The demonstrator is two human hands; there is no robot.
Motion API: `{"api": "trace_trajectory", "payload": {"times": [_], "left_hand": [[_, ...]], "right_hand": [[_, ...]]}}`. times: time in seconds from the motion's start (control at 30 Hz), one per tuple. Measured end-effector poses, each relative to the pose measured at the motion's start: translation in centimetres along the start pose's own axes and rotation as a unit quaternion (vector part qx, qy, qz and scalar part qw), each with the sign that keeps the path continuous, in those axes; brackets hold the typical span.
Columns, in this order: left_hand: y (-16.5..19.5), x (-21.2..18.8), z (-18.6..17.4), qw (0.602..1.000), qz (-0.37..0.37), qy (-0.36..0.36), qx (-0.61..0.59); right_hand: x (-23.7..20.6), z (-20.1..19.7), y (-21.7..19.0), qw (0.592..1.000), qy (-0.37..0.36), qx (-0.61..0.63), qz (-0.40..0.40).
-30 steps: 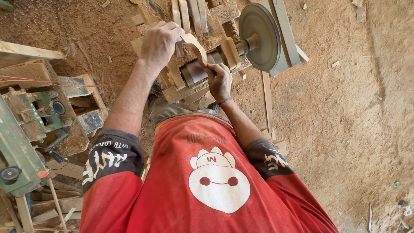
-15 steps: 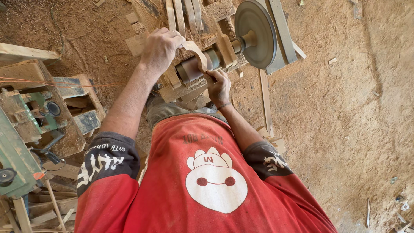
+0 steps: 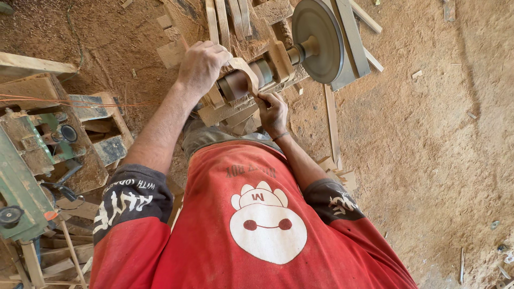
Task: The person sands a small, curved wooden piece against a rotating sanding drum. They hold the piece with both hands, repeatedly moving it along the drum to smooth its surface. The person frequently pauses to visually inspect the piece before resuming sanding.
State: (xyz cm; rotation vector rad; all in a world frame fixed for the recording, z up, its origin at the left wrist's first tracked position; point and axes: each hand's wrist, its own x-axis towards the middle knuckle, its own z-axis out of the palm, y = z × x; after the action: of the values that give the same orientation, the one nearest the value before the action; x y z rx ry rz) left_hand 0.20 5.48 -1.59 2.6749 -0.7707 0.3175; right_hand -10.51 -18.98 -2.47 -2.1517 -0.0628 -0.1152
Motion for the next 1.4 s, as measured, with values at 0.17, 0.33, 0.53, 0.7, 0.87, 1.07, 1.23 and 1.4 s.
{"api": "trace_trajectory", "payload": {"times": [0.17,0.33,0.53,0.7,0.87,1.07,1.23,1.4], "left_hand": [[0.6,-0.4,0.4,1.000,0.012,-0.002,0.011],[1.1,-0.5,0.8,1.000,0.021,-0.015,0.018],[1.6,0.1,1.3,0.998,0.029,-0.055,0.020],[2.4,0.1,1.6,0.998,0.028,-0.047,0.020],[3.0,0.2,1.7,0.997,0.024,-0.066,0.022],[3.5,0.5,2.4,0.996,0.017,-0.090,0.016],[4.2,0.2,2.9,0.993,0.042,-0.103,0.035],[5.0,0.1,3.1,0.990,0.106,-0.030,0.089]], "right_hand": [[-1.0,-0.4,0.4,1.000,-0.005,-0.001,0.013],[-1.6,-0.7,0.6,1.000,-0.013,0.008,0.024],[-2.4,-0.9,1.1,0.999,-0.016,0.011,0.044],[-3.0,-1.1,1.9,0.998,-0.016,-0.002,0.057],[-3.5,-1.3,2.3,0.997,-0.023,0.014,0.069],[-3.8,-1.4,3.0,0.996,-0.032,0.005,0.086],[-5.0,-2.0,3.4,0.995,-0.041,0.000,0.091],[-6.1,-2.1,3.5,0.993,-0.027,0.016,0.115]]}}
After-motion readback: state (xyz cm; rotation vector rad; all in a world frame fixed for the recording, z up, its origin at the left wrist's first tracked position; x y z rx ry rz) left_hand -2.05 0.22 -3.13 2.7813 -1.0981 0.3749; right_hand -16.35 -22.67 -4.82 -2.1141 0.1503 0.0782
